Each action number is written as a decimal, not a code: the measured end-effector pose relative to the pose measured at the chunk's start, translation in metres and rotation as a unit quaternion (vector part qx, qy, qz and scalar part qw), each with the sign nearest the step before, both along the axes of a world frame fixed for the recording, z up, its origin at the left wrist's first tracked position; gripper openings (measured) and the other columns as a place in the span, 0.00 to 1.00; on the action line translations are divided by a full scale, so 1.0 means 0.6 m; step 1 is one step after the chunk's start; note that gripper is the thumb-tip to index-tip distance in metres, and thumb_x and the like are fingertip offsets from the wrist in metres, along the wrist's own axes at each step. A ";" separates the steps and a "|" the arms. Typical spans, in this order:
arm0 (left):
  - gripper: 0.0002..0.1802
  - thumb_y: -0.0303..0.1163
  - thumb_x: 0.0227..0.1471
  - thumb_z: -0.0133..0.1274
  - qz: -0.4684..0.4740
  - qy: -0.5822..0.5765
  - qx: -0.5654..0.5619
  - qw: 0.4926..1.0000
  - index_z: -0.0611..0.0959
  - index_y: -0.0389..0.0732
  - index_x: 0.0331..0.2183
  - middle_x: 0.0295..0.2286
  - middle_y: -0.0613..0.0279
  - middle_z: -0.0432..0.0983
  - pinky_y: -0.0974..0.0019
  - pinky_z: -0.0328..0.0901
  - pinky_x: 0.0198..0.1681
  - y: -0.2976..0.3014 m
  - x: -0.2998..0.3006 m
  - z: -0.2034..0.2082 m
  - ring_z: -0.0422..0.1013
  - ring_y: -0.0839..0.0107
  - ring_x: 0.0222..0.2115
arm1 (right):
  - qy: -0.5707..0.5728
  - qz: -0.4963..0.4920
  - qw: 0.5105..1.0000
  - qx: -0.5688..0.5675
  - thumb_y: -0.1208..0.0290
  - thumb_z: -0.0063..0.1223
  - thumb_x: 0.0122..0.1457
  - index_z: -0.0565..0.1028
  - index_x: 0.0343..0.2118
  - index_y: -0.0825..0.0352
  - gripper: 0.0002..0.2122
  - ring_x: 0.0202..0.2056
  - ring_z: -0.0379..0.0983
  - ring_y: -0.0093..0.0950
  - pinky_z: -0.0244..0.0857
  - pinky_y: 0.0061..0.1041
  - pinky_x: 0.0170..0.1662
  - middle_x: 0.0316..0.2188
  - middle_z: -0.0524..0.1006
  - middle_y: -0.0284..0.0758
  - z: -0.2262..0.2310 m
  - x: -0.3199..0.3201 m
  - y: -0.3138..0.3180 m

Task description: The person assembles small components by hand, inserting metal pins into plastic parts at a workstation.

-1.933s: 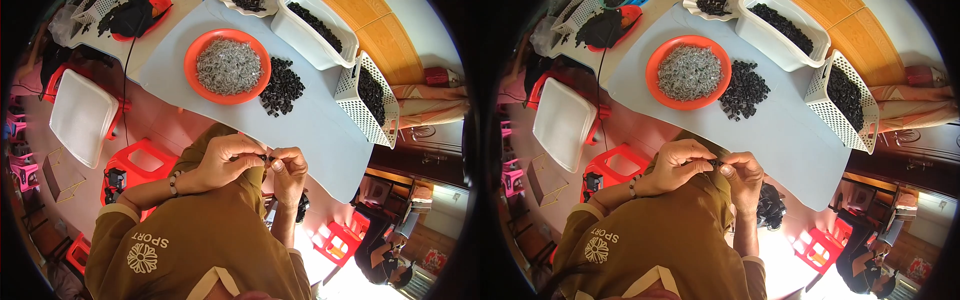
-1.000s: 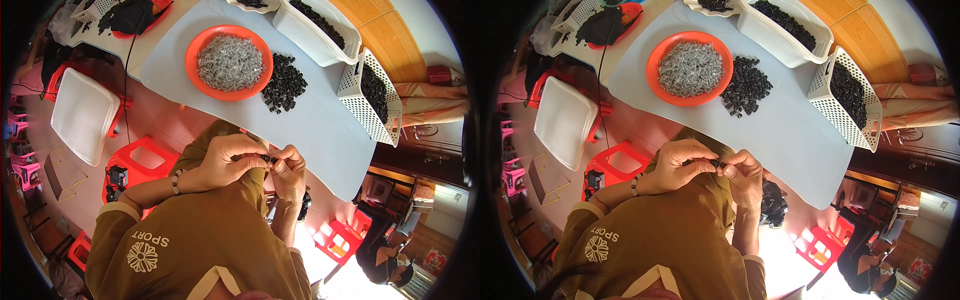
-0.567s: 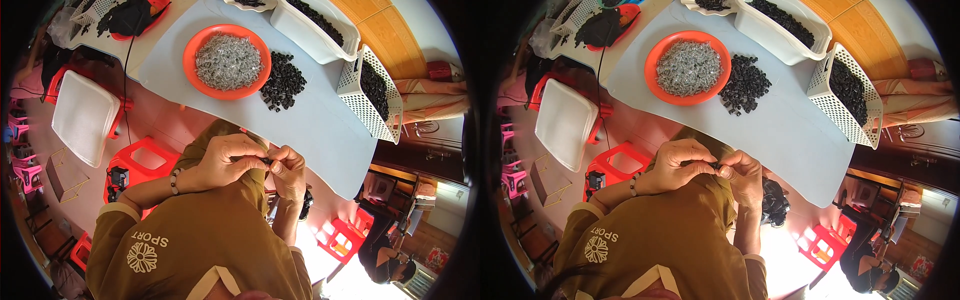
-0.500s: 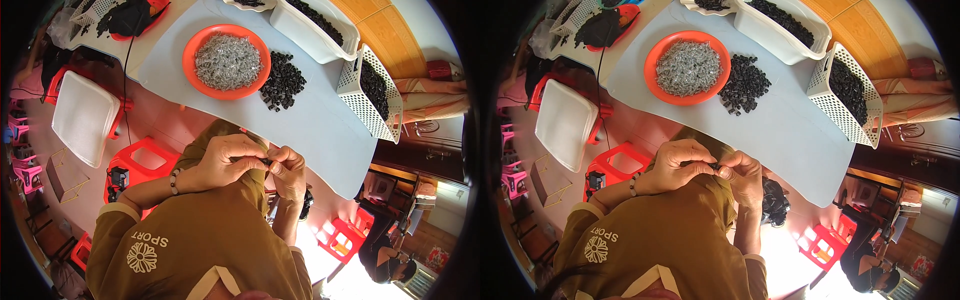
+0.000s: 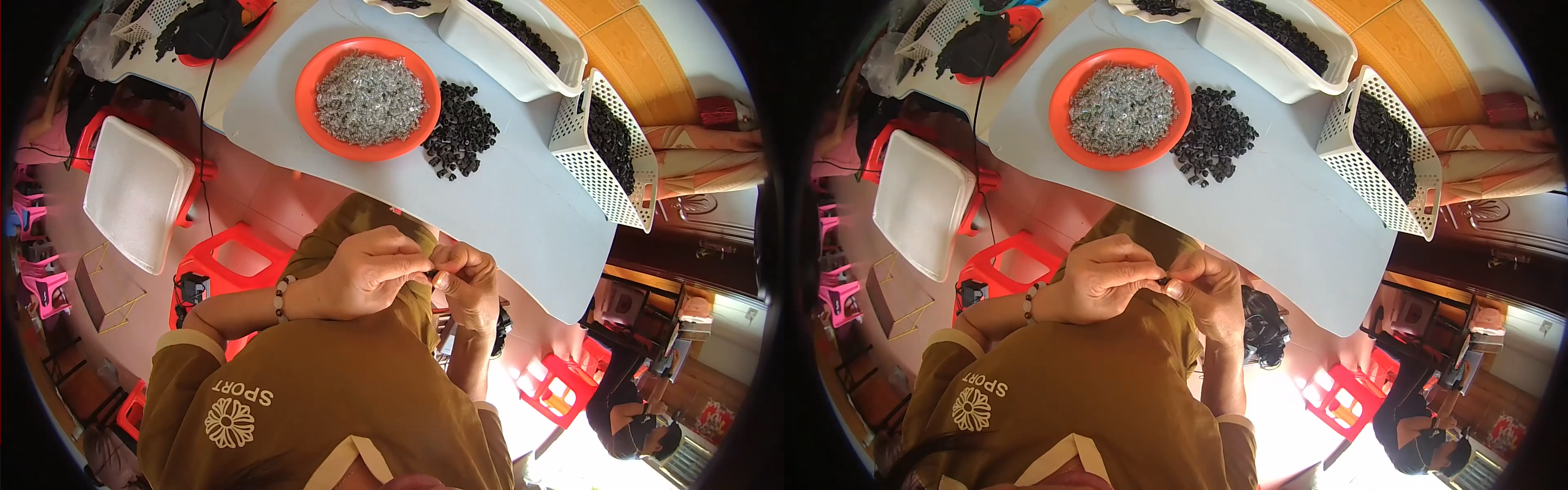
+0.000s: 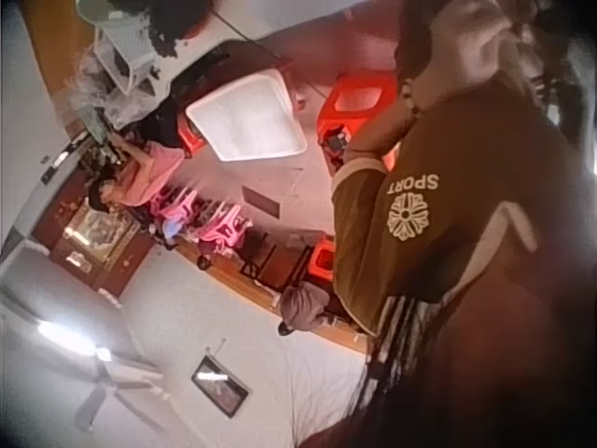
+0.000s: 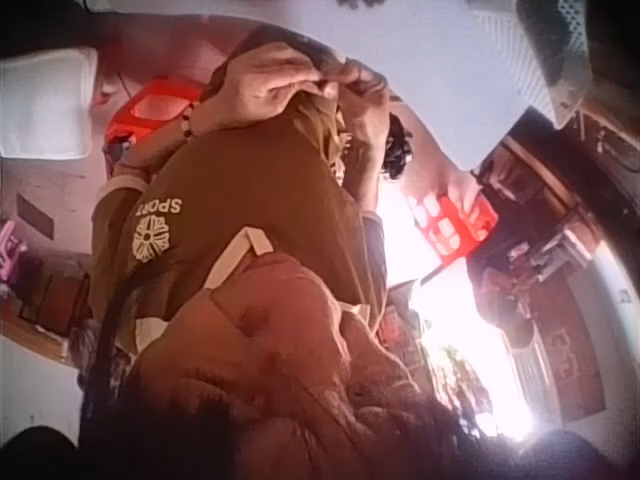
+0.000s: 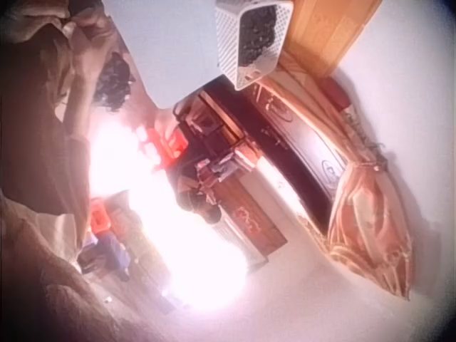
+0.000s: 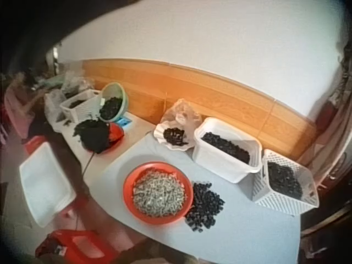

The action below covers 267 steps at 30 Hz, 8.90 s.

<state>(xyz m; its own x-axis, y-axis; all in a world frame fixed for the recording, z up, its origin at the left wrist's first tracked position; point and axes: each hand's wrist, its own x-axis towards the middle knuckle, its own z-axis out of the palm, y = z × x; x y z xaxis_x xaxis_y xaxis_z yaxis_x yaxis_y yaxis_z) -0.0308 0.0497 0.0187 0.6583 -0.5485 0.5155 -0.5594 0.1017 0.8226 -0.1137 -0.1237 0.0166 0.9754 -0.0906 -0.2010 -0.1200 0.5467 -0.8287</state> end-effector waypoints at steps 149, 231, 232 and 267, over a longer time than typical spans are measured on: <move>0.12 0.32 0.59 0.54 0.034 0.552 -0.103 0.827 0.82 0.37 0.43 0.28 0.60 0.80 0.74 0.70 0.28 0.010 0.075 -0.044 0.73 0.79 0.24 | -0.177 -0.019 0.670 -0.721 0.72 0.65 0.47 0.80 0.31 0.62 0.08 0.35 0.71 0.34 0.69 0.32 0.37 0.27 0.79 0.32 -0.024 0.310 0.033; 0.14 0.37 0.59 0.55 -0.117 0.607 -0.156 0.771 0.83 0.37 0.41 0.34 0.64 0.79 0.73 0.69 0.39 0.002 0.090 -0.015 0.72 0.82 0.31 | -0.101 -0.111 0.871 -0.468 0.86 0.60 0.51 0.78 0.31 0.70 0.06 0.34 0.68 0.22 0.62 0.21 0.41 0.31 0.75 0.32 0.041 0.127 0.013; 0.12 0.33 0.58 0.56 -0.110 0.593 -0.151 0.784 0.83 0.35 0.40 0.32 0.63 0.80 0.74 0.69 0.37 0.001 0.086 -0.010 0.72 0.82 0.30 | -0.101 -0.114 0.871 -0.467 0.86 0.60 0.51 0.78 0.31 0.70 0.06 0.34 0.68 0.22 0.62 0.21 0.41 0.31 0.75 0.32 0.042 0.121 0.013; 0.08 0.26 0.54 0.59 -0.111 0.519 -0.112 0.840 0.85 0.33 0.36 0.25 0.65 0.79 0.77 0.67 0.27 -0.017 0.053 -0.026 0.69 0.82 0.23 | -0.115 -0.051 0.900 -0.418 0.80 0.65 0.46 0.83 0.38 0.60 0.14 0.37 0.65 0.28 0.62 0.27 0.43 0.30 0.76 0.28 0.033 0.068 -0.001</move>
<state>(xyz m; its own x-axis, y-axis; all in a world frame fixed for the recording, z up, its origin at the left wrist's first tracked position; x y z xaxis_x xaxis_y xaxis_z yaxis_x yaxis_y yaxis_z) 0.0008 0.0395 0.0030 0.7109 -0.6831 -0.1674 0.5014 0.3254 0.8017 -0.0726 -0.1243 0.0364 0.9603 -0.2082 0.1856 0.1230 -0.2808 -0.9518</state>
